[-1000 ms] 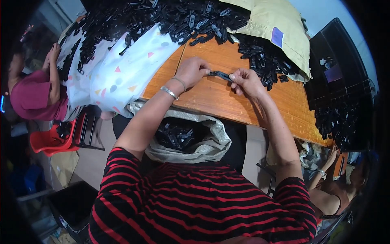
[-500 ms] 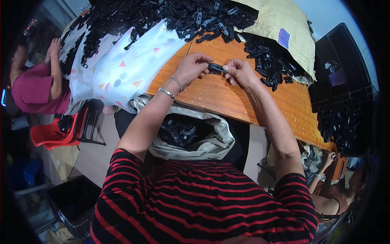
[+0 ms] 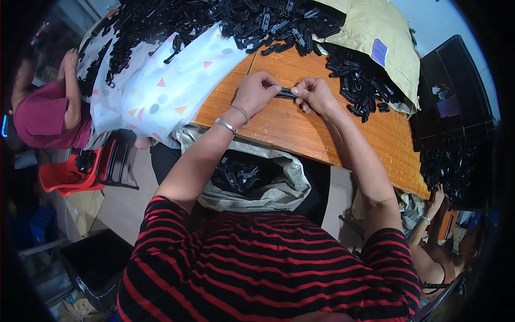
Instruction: The recorder is manually assembling small black plastic components by joining them with metallic parts.
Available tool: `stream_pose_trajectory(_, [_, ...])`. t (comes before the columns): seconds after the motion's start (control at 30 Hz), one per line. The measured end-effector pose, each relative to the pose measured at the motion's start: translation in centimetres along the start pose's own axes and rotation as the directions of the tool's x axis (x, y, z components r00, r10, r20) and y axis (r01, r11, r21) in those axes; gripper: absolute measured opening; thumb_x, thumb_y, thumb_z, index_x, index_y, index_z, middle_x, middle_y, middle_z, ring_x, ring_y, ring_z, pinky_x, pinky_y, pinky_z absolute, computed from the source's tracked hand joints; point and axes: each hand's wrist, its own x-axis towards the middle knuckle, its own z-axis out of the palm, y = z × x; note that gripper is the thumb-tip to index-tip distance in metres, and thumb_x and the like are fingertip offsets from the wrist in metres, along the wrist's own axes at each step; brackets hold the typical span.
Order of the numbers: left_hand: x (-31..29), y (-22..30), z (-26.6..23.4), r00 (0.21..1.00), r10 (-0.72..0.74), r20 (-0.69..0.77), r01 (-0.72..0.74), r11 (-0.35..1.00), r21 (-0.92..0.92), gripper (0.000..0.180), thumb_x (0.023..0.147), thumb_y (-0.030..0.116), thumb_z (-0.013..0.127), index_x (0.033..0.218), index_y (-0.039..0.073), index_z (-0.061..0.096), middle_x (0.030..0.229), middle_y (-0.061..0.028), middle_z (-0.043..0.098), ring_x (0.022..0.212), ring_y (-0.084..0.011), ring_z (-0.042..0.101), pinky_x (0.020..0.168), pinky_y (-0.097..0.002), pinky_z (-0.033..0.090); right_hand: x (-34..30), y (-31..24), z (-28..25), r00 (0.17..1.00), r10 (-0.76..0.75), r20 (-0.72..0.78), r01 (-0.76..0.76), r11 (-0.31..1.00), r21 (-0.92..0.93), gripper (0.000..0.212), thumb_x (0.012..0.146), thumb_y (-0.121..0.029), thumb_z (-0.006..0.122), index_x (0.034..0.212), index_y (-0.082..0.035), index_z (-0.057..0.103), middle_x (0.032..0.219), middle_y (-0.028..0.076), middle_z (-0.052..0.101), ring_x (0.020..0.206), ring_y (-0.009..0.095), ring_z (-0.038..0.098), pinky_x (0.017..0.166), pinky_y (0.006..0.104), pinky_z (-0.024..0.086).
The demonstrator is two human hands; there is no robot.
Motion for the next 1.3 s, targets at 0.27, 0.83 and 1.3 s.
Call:
stream_pose_trajectory(0.27, [1.1, 0.4, 0.2, 0.999, -0.034, -0.035, 0.042, 0.962, 0.269, 0.016, 0.076, 0.013, 0.069, 0.079, -0.001, 0.062, 0.07, -0.0087, 0.063, 0.066, -0.0168, 0.06, 0.063, -0.0302, 0.048, 0.4, -1.0, 0.1, 1.0, 0.012, -0.002, -0.012, 0.984, -0.18, 0.024, 0.086, -0.019, 0.067, 0.077, -0.001, 0.055, 0.057, 0.005, 0.058, 0.042, 0.012, 0.054, 0.037, 0.0249, 0.042])
stream_pose_trajectory(0.83, [-8.1, -0.6, -5.9, 0.982, -0.13, 0.139, 0.156, 0.968, -0.198, 0.013, 0.092, 0.017, 0.059, 0.086, 0.005, 0.059, 0.075, 0.0005, 0.06, 0.065, -0.0045, 0.053, 0.056, -0.0176, 0.042, -11.6, 3.9, -3.3, 0.782, -0.385, -0.49, 0.124, 0.867, -0.482, 0.022, 0.082, -0.021, 0.068, 0.089, -0.001, 0.062, 0.082, 0.013, 0.063, 0.075, 0.025, 0.063, 0.066, 0.0363, 0.05])
stream_pose_trajectory(1.3, [-8.5, -0.8, -5.1, 0.994, -0.099, 0.056, 0.108, 0.974, -0.199, 0.011, 0.087, 0.01, 0.063, 0.085, 0.0, 0.058, 0.066, 0.0035, 0.054, 0.058, -0.002, 0.047, 0.052, -0.0177, 0.038, -3.2, 6.2, -7.4, 0.701, -0.429, -0.57, -0.116, 0.72, -0.684, 0.082, 0.072, -0.038, 0.076, 0.138, -0.008, 0.037, 0.139, 0.026, 0.032, 0.128, 0.042, 0.032, 0.105, 0.0475, 0.031])
